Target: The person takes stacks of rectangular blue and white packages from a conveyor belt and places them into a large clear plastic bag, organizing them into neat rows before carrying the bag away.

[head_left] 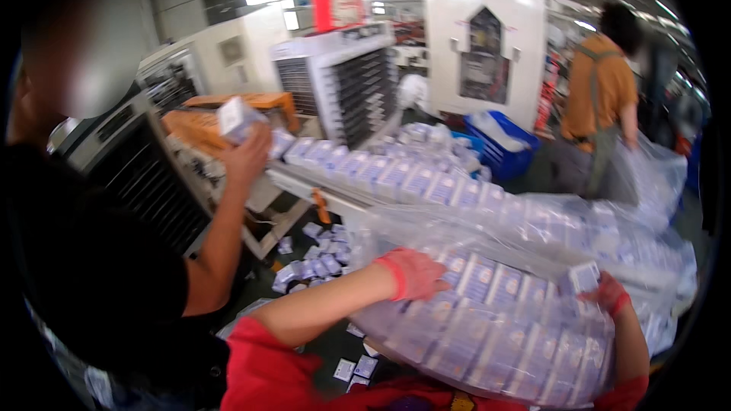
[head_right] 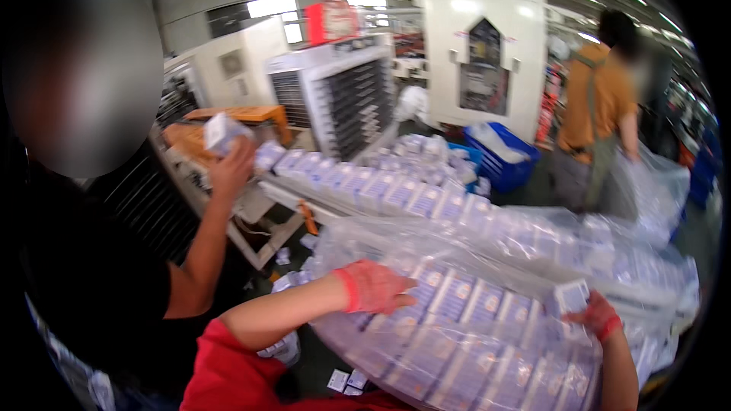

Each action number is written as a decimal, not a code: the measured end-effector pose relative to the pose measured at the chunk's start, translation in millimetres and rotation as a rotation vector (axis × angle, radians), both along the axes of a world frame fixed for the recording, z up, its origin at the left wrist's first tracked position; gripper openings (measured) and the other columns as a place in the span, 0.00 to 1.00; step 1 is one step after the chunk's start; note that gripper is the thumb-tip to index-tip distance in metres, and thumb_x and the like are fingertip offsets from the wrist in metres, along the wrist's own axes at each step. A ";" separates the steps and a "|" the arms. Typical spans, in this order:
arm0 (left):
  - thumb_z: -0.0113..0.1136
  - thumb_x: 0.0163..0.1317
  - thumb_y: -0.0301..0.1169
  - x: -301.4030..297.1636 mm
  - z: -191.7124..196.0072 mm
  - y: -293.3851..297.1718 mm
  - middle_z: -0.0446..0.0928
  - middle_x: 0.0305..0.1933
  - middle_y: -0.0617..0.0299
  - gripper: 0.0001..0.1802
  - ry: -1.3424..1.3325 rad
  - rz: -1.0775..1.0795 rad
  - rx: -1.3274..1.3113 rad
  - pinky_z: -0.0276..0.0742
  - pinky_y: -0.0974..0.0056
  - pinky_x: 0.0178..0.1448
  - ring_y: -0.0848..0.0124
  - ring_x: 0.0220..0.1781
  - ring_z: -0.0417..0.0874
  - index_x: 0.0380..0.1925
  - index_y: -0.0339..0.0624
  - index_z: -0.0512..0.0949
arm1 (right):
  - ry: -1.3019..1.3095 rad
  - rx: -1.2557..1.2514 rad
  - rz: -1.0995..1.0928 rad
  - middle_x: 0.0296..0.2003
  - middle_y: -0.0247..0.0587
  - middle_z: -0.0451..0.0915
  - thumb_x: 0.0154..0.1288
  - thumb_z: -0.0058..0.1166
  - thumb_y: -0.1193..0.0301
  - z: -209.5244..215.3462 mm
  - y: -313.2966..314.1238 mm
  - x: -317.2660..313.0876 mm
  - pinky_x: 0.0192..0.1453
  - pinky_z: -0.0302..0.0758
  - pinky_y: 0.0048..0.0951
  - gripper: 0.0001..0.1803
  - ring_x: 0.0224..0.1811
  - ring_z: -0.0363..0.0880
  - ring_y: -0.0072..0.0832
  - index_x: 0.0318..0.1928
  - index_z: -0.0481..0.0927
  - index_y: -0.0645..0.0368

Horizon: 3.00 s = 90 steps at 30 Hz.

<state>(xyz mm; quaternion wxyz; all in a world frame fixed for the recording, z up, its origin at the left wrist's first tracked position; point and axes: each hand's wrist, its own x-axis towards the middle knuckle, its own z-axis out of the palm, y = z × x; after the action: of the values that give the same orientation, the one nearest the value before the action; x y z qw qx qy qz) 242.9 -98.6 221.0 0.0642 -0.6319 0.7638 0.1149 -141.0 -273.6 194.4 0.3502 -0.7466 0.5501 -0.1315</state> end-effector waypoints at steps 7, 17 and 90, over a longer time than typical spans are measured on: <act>0.46 0.54 0.42 10.2 -19.8 -16.5 0.70 0.46 0.47 0.35 -0.192 0.211 -0.201 0.68 0.54 0.46 0.52 0.43 0.74 0.60 0.46 0.48 | 0.131 -0.199 0.260 0.46 0.45 0.68 0.24 0.70 0.66 5.5 5.7 42.6 0.51 0.65 0.26 0.58 0.49 0.66 0.31 0.59 0.48 0.63; 0.51 0.52 0.50 30.4 28.2 -37.5 0.64 0.55 0.56 0.37 2.054 0.005 0.266 0.68 0.53 0.51 0.59 0.52 0.68 0.57 0.41 0.54 | -0.734 -0.285 0.452 0.39 0.42 0.70 0.41 0.56 0.78 128.8 42.0 208.9 0.37 0.71 0.22 0.40 0.33 0.72 0.23 0.58 0.53 0.56; 0.65 0.36 0.36 -54.8 -15.7 144.2 0.61 0.54 0.51 0.54 0.942 -0.429 0.379 0.56 0.63 0.57 0.61 0.56 0.62 0.61 0.41 0.42 | 0.628 -0.270 0.404 0.14 0.45 0.70 0.55 0.42 0.51 18.5 264.9 -11.6 0.23 0.67 0.32 0.32 0.17 0.70 0.36 0.55 0.59 0.58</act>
<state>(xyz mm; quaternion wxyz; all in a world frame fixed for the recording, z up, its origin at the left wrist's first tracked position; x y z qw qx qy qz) 188.1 45.6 205.3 -0.1500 -0.3196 0.7876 0.5051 -152.6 -8.8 212.9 0.0824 -0.8829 0.4504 0.1038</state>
